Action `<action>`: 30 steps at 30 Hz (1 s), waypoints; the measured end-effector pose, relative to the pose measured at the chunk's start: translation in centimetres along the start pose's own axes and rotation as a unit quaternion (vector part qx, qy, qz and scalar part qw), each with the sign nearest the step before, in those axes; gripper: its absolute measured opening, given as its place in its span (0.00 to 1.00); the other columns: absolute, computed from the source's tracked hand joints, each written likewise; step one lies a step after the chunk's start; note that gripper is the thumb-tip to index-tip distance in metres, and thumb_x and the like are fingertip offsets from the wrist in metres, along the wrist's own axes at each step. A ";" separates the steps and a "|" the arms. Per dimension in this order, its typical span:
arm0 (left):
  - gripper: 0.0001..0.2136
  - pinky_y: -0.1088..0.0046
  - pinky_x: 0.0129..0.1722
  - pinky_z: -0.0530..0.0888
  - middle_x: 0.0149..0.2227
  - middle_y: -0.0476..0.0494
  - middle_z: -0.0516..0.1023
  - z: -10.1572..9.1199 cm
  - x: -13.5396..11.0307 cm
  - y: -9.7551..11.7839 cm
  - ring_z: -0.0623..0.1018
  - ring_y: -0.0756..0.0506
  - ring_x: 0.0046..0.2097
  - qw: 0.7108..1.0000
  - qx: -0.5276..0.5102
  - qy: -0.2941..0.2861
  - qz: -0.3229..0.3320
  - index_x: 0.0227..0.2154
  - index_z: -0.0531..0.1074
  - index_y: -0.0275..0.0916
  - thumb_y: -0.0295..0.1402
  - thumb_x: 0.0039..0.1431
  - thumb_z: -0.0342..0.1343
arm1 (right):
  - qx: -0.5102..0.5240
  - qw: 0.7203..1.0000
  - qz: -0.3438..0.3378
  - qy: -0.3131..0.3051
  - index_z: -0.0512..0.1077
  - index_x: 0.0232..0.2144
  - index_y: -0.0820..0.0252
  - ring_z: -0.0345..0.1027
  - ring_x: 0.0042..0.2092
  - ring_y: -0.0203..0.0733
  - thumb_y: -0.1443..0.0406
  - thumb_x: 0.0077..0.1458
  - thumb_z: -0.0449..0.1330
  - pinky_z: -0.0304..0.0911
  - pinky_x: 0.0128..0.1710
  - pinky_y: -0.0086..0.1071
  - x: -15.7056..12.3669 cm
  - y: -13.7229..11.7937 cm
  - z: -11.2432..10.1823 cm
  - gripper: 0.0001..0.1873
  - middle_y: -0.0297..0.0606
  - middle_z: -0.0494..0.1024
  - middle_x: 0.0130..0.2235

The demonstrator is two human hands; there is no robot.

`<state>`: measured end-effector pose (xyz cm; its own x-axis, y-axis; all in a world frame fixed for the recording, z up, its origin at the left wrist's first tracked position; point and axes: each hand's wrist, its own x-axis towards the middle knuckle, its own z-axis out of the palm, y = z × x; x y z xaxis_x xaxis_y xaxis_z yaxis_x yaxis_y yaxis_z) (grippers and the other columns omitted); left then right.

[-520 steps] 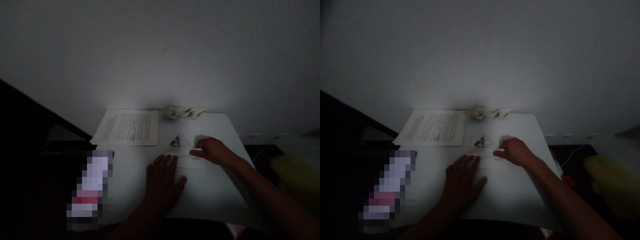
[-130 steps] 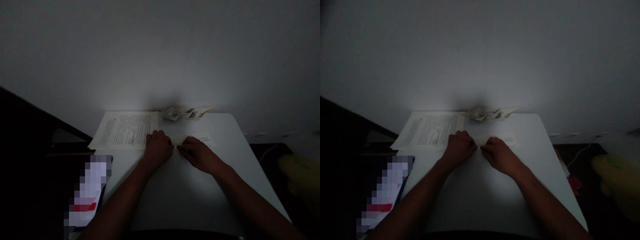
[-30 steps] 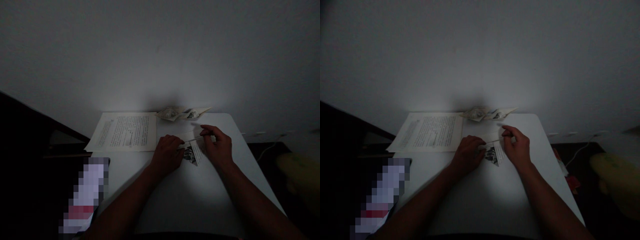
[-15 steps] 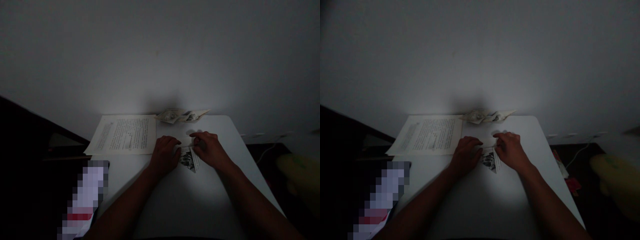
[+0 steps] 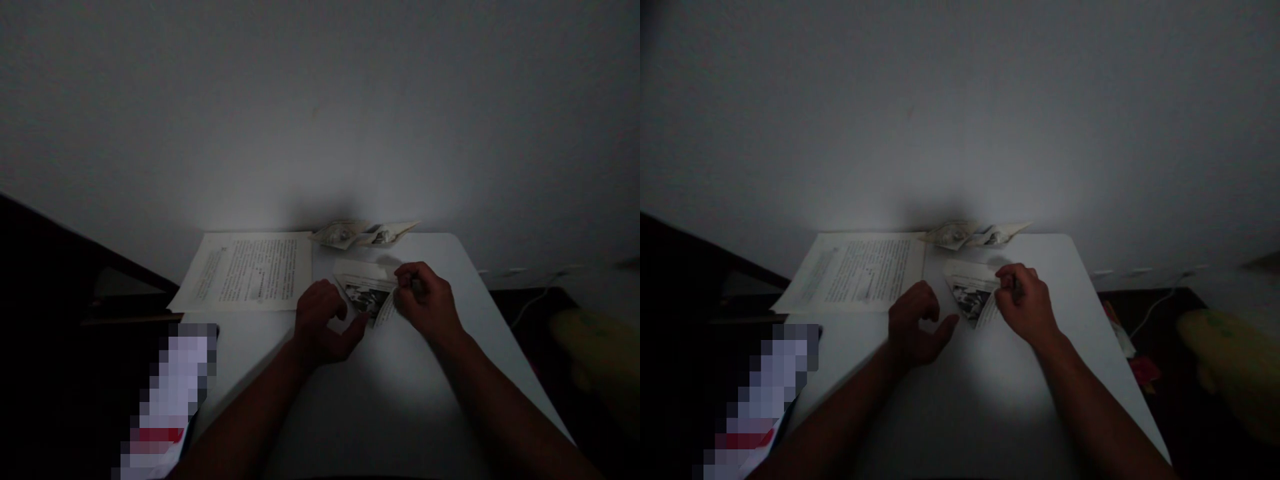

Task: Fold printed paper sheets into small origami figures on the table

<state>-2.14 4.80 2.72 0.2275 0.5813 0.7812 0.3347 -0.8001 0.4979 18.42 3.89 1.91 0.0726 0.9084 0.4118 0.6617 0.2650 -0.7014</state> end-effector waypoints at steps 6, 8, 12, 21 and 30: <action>0.18 0.76 0.21 0.53 0.14 0.56 0.54 -0.2 -0.5 -0.6 0.57 0.55 0.19 0.996 -0.044 -0.075 -0.006 0.14 0.54 0.39 0.33 0.54 0.55 | 0.101 0.987 -0.077 0.097 0.68 0.30 0.57 0.62 0.30 0.38 0.76 0.41 0.53 0.58 0.29 0.33 -0.6 -0.3 0.4 0.13 0.32 0.67 0.27; 0.19 0.76 0.20 0.52 0.14 0.56 0.53 -0.4 -0.6 -0.8 0.56 0.55 0.18 0.995 -0.046 -0.091 -0.016 0.13 0.53 0.38 0.33 0.55 0.53 | 0.144 0.974 -0.109 0.136 0.67 0.29 0.57 0.61 0.29 0.38 0.77 0.40 0.53 0.57 0.28 0.33 -0.6 -0.5 0.5 0.13 0.32 0.66 0.27; 0.21 0.76 0.21 0.53 0.13 0.55 0.53 -0.6 -0.8 -1.0 0.57 0.55 0.17 0.988 -0.064 -0.134 -0.035 0.11 0.53 0.38 0.38 0.56 0.51 | 0.185 0.946 -0.150 0.219 0.66 0.27 0.57 0.62 0.28 0.39 0.76 0.39 0.54 0.58 0.27 0.34 -0.4 -0.8 0.7 0.11 0.31 0.65 0.24; 0.23 0.70 0.31 0.68 0.28 0.43 0.74 -0.1 -0.5 -0.4 0.73 0.45 0.30 0.943 -0.048 -0.279 -0.173 0.27 0.71 0.36 0.55 0.49 0.53 | 0.206 0.920 -0.165 0.290 0.64 0.26 0.57 0.63 0.28 0.39 0.75 0.41 0.55 0.58 0.27 0.34 -0.2 -1.4 0.8 0.10 0.31 0.65 0.24; 0.16 0.67 0.39 0.73 0.38 0.42 0.78 1.4 -0.7 0.2 0.77 0.43 0.40 0.917 -0.130 -0.176 -0.333 0.40 0.72 0.36 0.41 0.52 0.59 | 0.192 0.954 -0.153 0.171 0.68 0.28 0.57 0.65 0.32 0.41 0.75 0.45 0.57 0.63 0.31 0.37 -1.0 -1.2 2.5 0.09 0.36 0.69 0.29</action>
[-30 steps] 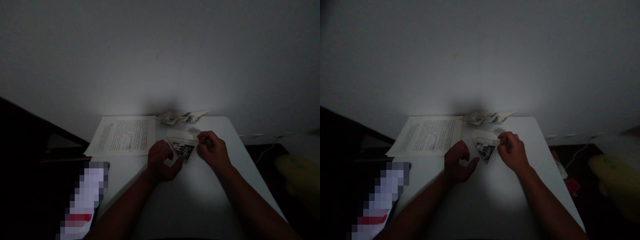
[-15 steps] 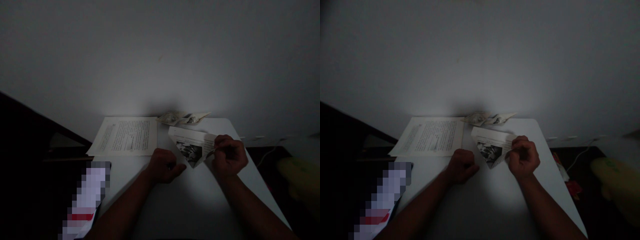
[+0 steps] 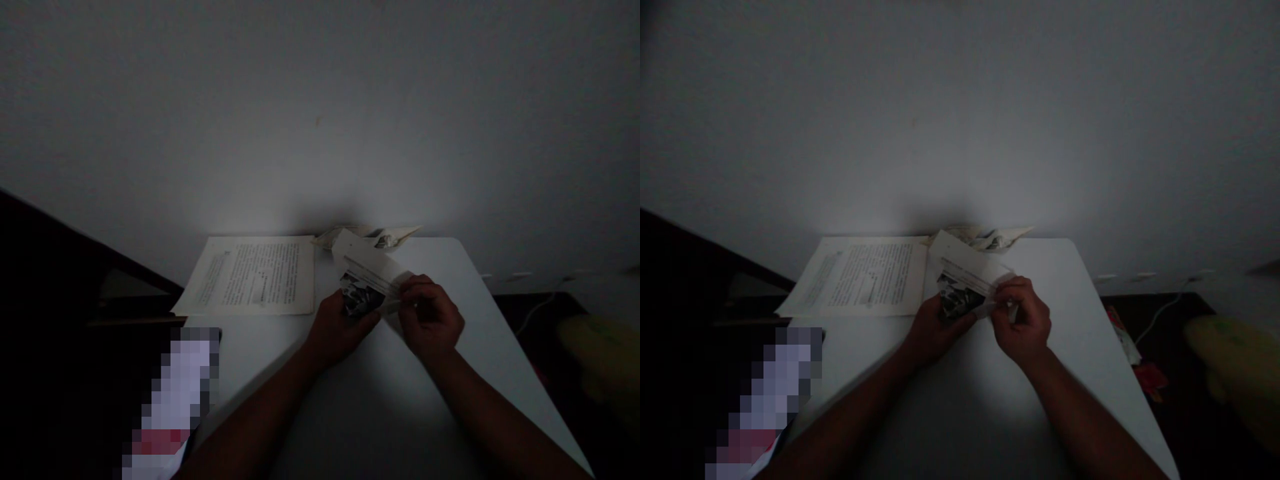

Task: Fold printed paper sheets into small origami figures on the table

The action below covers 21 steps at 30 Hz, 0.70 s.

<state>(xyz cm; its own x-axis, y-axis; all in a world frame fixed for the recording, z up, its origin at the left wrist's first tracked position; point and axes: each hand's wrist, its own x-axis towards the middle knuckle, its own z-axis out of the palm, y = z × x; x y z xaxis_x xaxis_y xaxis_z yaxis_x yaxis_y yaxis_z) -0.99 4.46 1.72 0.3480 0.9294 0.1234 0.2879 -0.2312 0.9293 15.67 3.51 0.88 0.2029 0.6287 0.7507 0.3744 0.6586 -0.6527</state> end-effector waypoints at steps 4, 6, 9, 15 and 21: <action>0.11 0.70 0.35 0.73 0.34 0.46 0.80 0.2 0.2 -0.1 0.78 0.45 0.36 0.998 -0.049 0.023 -0.041 0.36 0.75 0.36 0.38 0.54 0.57 | -0.028 0.999 -0.004 -0.045 0.71 0.32 0.57 0.69 0.36 0.44 0.74 0.47 0.58 0.65 0.35 0.41 0.1 -0.1 0.0 0.10 0.38 0.73 0.32; 0.12 0.71 0.32 0.73 0.30 0.45 0.80 0.1 0.3 -0.2 0.77 0.45 0.33 0.995 -0.067 0.050 -0.063 0.31 0.75 0.35 0.40 0.54 0.56 | -0.040 0.998 -0.010 -0.052 0.72 0.34 0.57 0.70 0.38 0.46 0.74 0.47 0.59 0.65 0.37 0.43 0.3 -0.3 -0.3 0.11 0.40 0.75 0.34; 0.14 0.72 0.28 0.71 0.22 0.46 0.77 -0.2 0.5 -0.6 0.75 0.47 0.27 0.984 -0.108 0.089 -0.112 0.23 0.74 0.34 0.41 0.53 0.58 | -0.051 0.999 -0.014 -0.011 0.73 0.35 0.57 0.69 0.38 0.46 0.73 0.48 0.60 0.65 0.36 0.42 0.6 -0.4 -0.7 0.11 0.41 0.75 0.35; 0.11 0.73 0.28 0.72 0.24 0.46 0.77 -0.8 0.9 -1.2 0.75 0.49 0.26 0.947 -0.286 0.111 -0.095 0.25 0.73 0.34 0.39 0.53 0.59 | -0.036 0.998 0.031 0.035 0.74 0.33 0.56 0.68 0.39 0.43 0.71 0.51 0.59 0.64 0.36 0.38 0.9 0.1 -1.1 0.08 0.39 0.73 0.35; 0.11 0.74 0.20 0.71 0.26 0.47 0.75 -1.0 1.2 -1.1 0.74 0.50 0.23 0.891 -0.419 0.123 -0.129 0.29 0.72 0.32 0.35 0.47 0.64 | -0.002 0.992 0.075 -0.106 0.73 0.45 0.52 0.70 0.33 0.38 0.74 0.51 0.59 0.68 0.32 0.34 0.2 0.6 -1.3 0.19 0.36 0.75 0.35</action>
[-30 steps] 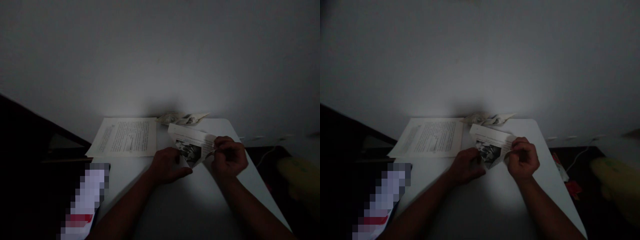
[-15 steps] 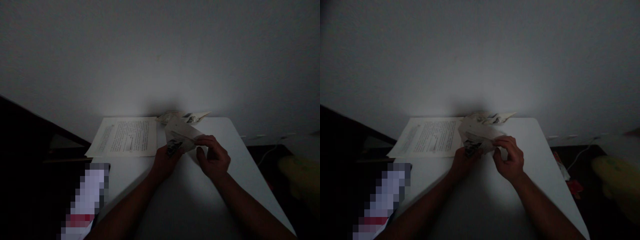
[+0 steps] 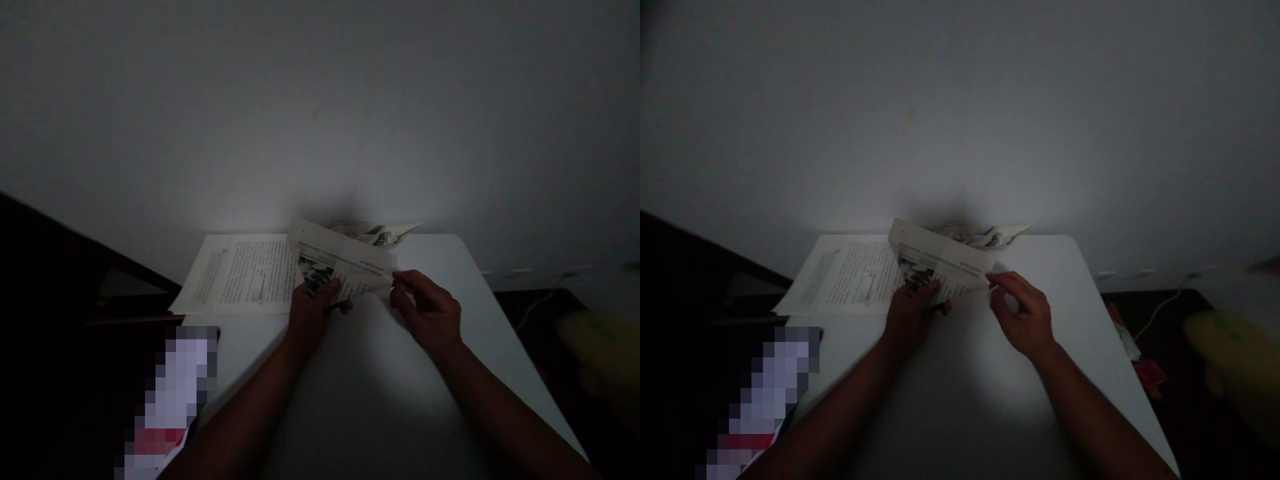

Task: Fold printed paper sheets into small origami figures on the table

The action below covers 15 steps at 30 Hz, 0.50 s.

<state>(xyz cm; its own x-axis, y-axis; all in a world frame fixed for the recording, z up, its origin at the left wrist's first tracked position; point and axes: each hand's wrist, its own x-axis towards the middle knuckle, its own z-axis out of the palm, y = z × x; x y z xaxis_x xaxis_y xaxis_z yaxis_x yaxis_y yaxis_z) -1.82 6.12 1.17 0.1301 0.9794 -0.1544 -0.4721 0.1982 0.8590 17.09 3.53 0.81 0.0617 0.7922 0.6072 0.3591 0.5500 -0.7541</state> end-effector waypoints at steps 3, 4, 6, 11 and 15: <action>0.10 0.75 0.19 0.71 0.26 0.46 0.74 -0.1 0.1 0.0 0.74 0.50 0.23 1.000 -0.015 -0.019 -0.020 0.28 0.71 0.31 0.34 0.47 0.64 | -0.046 0.997 -0.039 -0.045 0.74 0.44 0.52 0.73 0.33 0.38 0.74 0.49 0.60 0.70 0.33 0.34 0.0 0.0 -0.3 0.19 0.35 0.78 0.34; 0.10 0.75 0.19 0.71 0.25 0.46 0.74 -0.1 0.1 0.0 0.74 0.50 0.23 0.999 -0.014 -0.027 -0.026 0.28 0.71 0.31 0.33 0.47 0.64 | -0.059 0.996 -0.051 -0.054 0.76 0.41 0.52 0.74 0.34 0.39 0.74 0.49 0.61 0.71 0.33 0.34 0.0 -0.1 -0.4 0.18 0.36 0.79 0.35; 0.10 0.75 0.19 0.71 0.26 0.45 0.74 -0.2 0.2 0.2 0.73 0.50 0.23 0.999 -0.016 -0.033 -0.034 0.28 0.71 0.31 0.33 0.47 0.64 | -0.070 0.994 -0.058 -0.068 0.77 0.37 0.52 0.75 0.34 0.40 0.74 0.48 0.61 0.71 0.32 0.34 0.2 -0.3 -0.5 0.15 0.36 0.80 0.34; 0.13 0.73 0.24 0.73 0.31 0.44 0.74 -0.3 0.0 0.5 0.74 0.49 0.28 0.994 -0.078 -0.069 -0.026 0.33 0.72 0.34 0.37 0.47 0.62 | -0.053 0.997 -0.029 -0.054 0.78 0.35 0.55 0.73 0.28 0.37 0.74 0.47 0.62 0.70 0.26 0.31 0.2 -1.0 -0.4 0.13 0.34 0.79 0.29; 0.14 0.73 0.22 0.70 0.29 0.45 0.72 0.0 -0.5 -0.1 0.73 0.49 0.27 0.992 -0.030 -0.117 0.023 0.32 0.70 0.36 0.41 0.47 0.61 | -0.038 0.999 -0.022 -0.028 0.78 0.35 0.54 0.73 0.28 0.38 0.74 0.46 0.62 0.70 0.27 0.32 -0.4 -1.3 0.2 0.14 0.34 0.79 0.30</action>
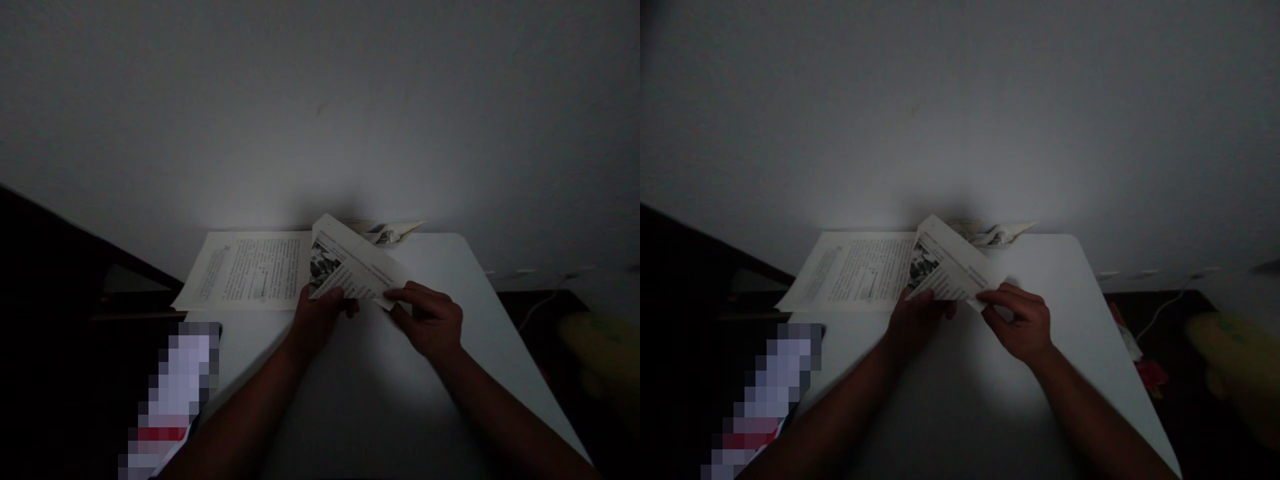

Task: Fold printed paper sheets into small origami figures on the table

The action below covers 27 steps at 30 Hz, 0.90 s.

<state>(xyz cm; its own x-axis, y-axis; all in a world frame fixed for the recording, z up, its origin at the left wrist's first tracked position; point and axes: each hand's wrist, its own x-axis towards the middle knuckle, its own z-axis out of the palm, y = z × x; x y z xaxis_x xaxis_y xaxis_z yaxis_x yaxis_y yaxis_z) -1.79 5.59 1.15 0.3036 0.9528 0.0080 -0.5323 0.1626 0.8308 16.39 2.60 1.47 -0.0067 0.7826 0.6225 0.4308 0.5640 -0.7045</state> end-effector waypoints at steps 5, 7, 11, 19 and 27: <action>0.12 0.73 0.24 0.68 0.22 0.48 0.70 0.6 -0.6 -0.8 0.71 0.50 0.25 0.991 0.134 0.025 0.013 0.25 0.68 0.36 0.39 0.56 0.56 | 0.017 0.999 -0.014 -0.029 0.77 0.36 0.54 0.75 0.32 0.40 0.73 0.47 0.63 0.71 0.28 0.32 -0.2 -0.5 0.9 0.12 0.36 0.80 0.31; 0.13 0.74 0.25 0.68 0.20 0.50 0.69 0.7 -0.7 -0.7 0.70 0.51 0.24 0.982 0.180 0.043 0.027 0.22 0.66 0.36 0.39 0.57 0.55 | 0.015 0.999 -0.004 -0.030 0.78 0.35 0.54 0.75 0.31 0.40 0.72 0.48 0.64 0.71 0.27 0.32 -0.2 -0.7 1.0 0.11 0.36 0.80 0.31; 0.17 0.74 0.27 0.68 0.19 0.51 0.67 0.5 -0.7 -0.3 0.69 0.52 0.24 0.960 0.267 0.063 0.045 0.18 0.63 0.37 0.40 0.57 0.56 | 0.016 1.000 0.013 -0.007 0.78 0.32 0.54 0.74 0.31 0.39 0.70 0.48 0.65 0.71 0.28 0.32 -0.1 -0.9 1.2 0.08 0.36 0.79 0.32; 0.18 0.72 0.31 0.69 0.21 0.50 0.70 0.5 -1.3 -0.3 0.72 0.50 0.27 0.940 0.331 0.074 0.025 0.17 0.64 0.38 0.44 0.56 0.55 | 0.043 0.994 0.095 0.043 0.77 0.27 0.56 0.71 0.26 0.37 0.69 0.48 0.65 0.68 0.24 0.31 0.0 -1.9 1.8 0.03 0.34 0.77 0.27; 0.16 0.70 0.30 0.70 0.20 0.50 0.69 1.0 -1.6 0.0 0.72 0.48 0.28 0.927 0.359 0.092 0.052 0.17 0.66 0.40 0.43 0.53 0.58 | 0.114 0.979 0.148 0.081 0.72 0.24 0.58 0.72 0.26 0.36 0.69 0.48 0.64 0.68 0.26 0.30 -0.2 -2.4 2.6 0.04 0.33 0.76 0.24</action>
<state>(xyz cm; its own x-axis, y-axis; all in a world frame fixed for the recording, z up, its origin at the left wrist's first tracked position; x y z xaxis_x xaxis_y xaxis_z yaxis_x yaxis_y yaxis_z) -1.53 3.85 1.70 0.1048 0.9922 0.0679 0.1318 -0.0815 0.9879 12.98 1.76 2.12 0.2389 0.8790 0.4128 0.1787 0.3780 -0.9084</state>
